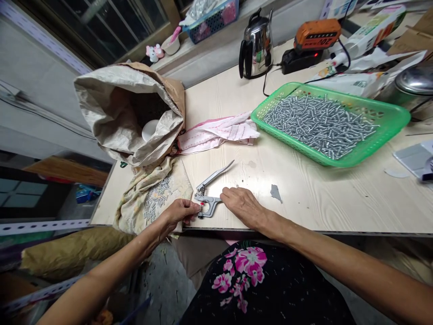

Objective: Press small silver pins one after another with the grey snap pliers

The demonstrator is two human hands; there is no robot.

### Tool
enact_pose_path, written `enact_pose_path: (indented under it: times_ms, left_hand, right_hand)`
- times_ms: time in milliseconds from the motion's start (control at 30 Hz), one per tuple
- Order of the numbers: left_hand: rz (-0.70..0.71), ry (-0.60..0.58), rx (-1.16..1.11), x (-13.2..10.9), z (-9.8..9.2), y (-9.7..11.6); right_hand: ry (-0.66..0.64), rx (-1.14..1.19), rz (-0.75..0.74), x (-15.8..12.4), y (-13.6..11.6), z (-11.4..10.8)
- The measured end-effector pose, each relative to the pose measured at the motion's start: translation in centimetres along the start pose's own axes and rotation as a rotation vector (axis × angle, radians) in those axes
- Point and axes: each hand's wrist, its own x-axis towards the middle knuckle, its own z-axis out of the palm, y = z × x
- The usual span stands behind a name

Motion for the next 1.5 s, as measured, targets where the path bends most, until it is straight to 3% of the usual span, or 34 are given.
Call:
enact_pose_path:
  times_ms: [200, 367, 533, 700, 933, 1100, 1200, 1500]
  left_hand:
    - [-0.079, -0.021, -0.041, -0.2, 0.5, 0.0]
    - [-0.032, -0.046, -0.180, -0.6, 0.3, -0.6]
    - [0.006, -0.047, -0.115, -0.6, 0.2, -0.7]
    - [-0.072, -0.098, -0.023, -0.5, 0.2, -0.5]
    - [-0.211, -0.151, -0.029, -0.7, 0.5, -0.4]
    - [-0.210, -0.132, -0.045, -1.1, 0.7, -0.4]
    - [-0.219, -0.130, -0.028, -1.2, 0.6, -0.4]
    - [-0.234, -0.132, -0.017, -1.2, 0.7, -0.3]
  right_hand:
    - [0.069, -0.061, -0.044, -0.2, -0.2, -0.1]
    - [0.119, -0.066, -0.066, -0.4, -0.3, -0.3]
    - [0.120, -0.090, -0.111, -0.3, -0.3, -0.7]
    - [0.043, -0.039, -0.097, -0.3, -0.3, -0.5]
    - [-0.183, 0.145, -0.022, 0.1, 0.5, -1.5]
    - [-0.188, 0.097, 0.007, 1.5, 2.6, -2.5]
    - [-0.274, 0.049, -0.029, 2.5, 3.6, -2.3]
    - [-0.276, 0.019, -0.025, 3.5, 3.4, -2.5]
